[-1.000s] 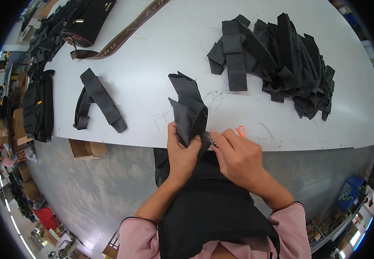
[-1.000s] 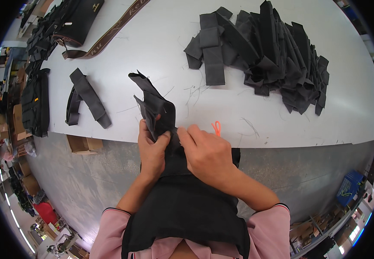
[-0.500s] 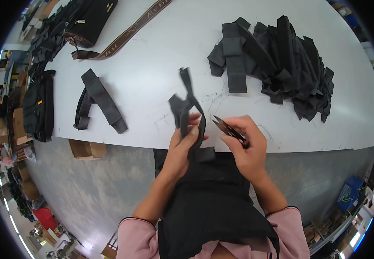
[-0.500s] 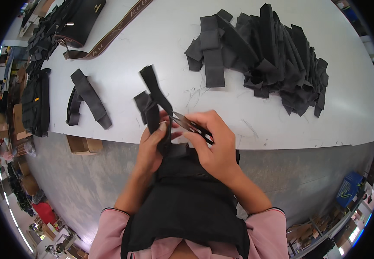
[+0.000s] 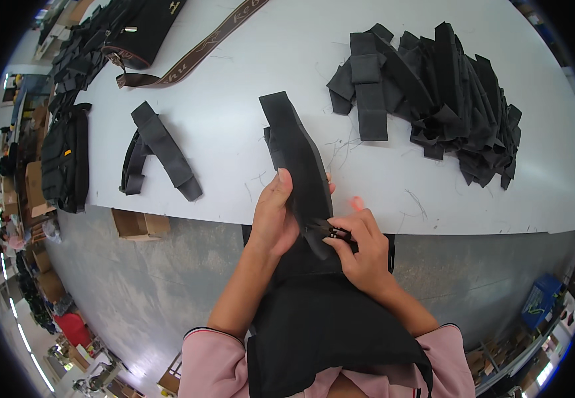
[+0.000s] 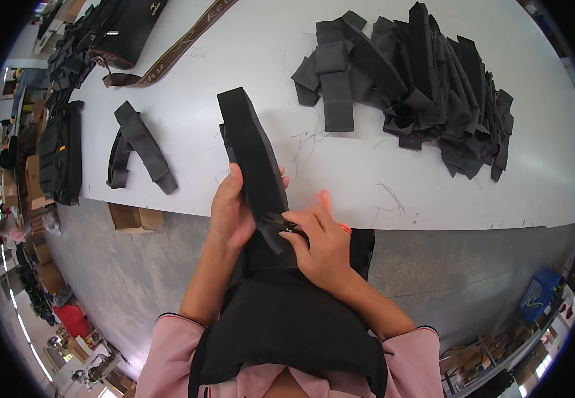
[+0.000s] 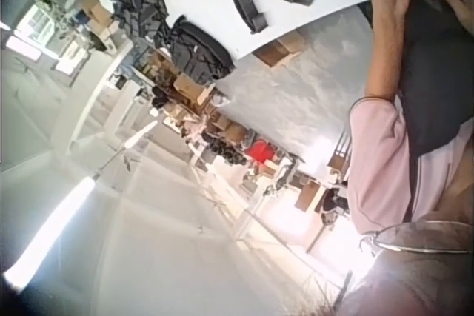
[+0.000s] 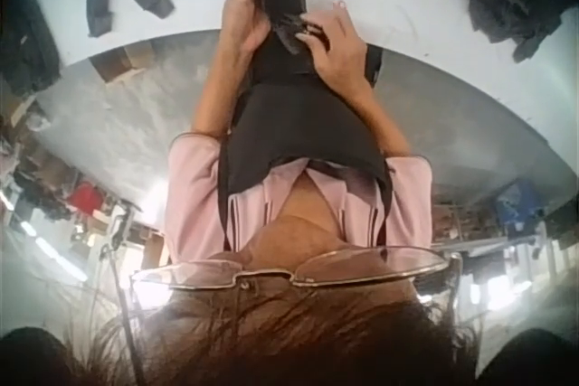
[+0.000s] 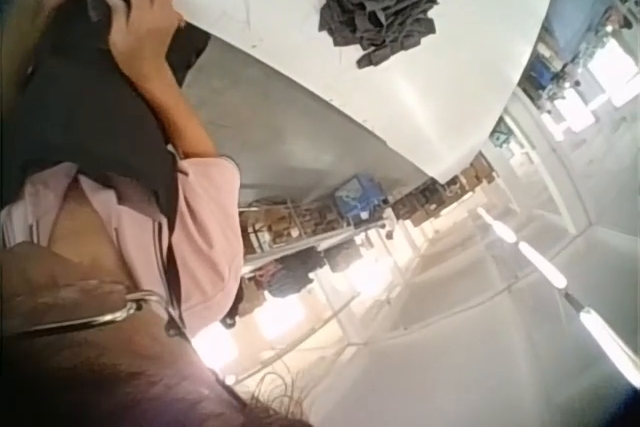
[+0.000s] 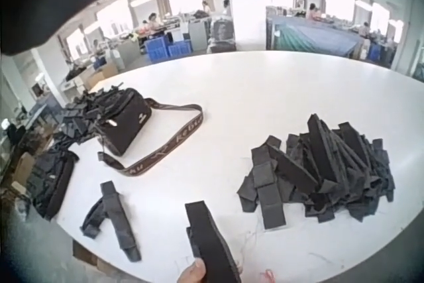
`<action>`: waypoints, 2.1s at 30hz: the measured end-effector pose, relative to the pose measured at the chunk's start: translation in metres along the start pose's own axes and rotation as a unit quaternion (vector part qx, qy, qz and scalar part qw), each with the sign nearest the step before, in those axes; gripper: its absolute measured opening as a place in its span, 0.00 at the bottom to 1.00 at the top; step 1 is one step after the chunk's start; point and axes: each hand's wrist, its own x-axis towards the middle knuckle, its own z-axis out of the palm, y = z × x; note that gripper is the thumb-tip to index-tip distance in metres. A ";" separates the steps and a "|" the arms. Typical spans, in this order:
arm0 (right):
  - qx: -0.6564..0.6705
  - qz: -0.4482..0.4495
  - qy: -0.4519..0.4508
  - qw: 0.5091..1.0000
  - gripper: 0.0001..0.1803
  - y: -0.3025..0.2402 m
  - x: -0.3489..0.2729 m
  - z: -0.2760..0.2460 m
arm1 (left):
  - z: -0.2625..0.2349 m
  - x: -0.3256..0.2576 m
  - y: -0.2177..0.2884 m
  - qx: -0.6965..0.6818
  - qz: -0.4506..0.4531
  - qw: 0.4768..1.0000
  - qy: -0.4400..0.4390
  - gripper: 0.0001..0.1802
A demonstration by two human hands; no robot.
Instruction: Trimming excess threads from black fabric straps using small scissors.
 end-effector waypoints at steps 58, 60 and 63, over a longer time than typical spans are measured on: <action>-0.123 -0.155 0.030 0.980 0.16 0.001 0.031 -0.002 | 0.001 -0.014 0.000 -0.122 -0.034 0.990 -0.055 0.26; -0.098 -0.150 0.052 0.982 0.16 0.002 0.026 -0.003 | -0.001 -0.014 -0.002 -0.111 -0.032 0.991 -0.067 0.26; -0.062 -0.143 0.060 0.986 0.16 0.009 0.029 -0.005 | -0.006 -0.011 -0.003 -0.054 -0.010 0.998 -0.041 0.28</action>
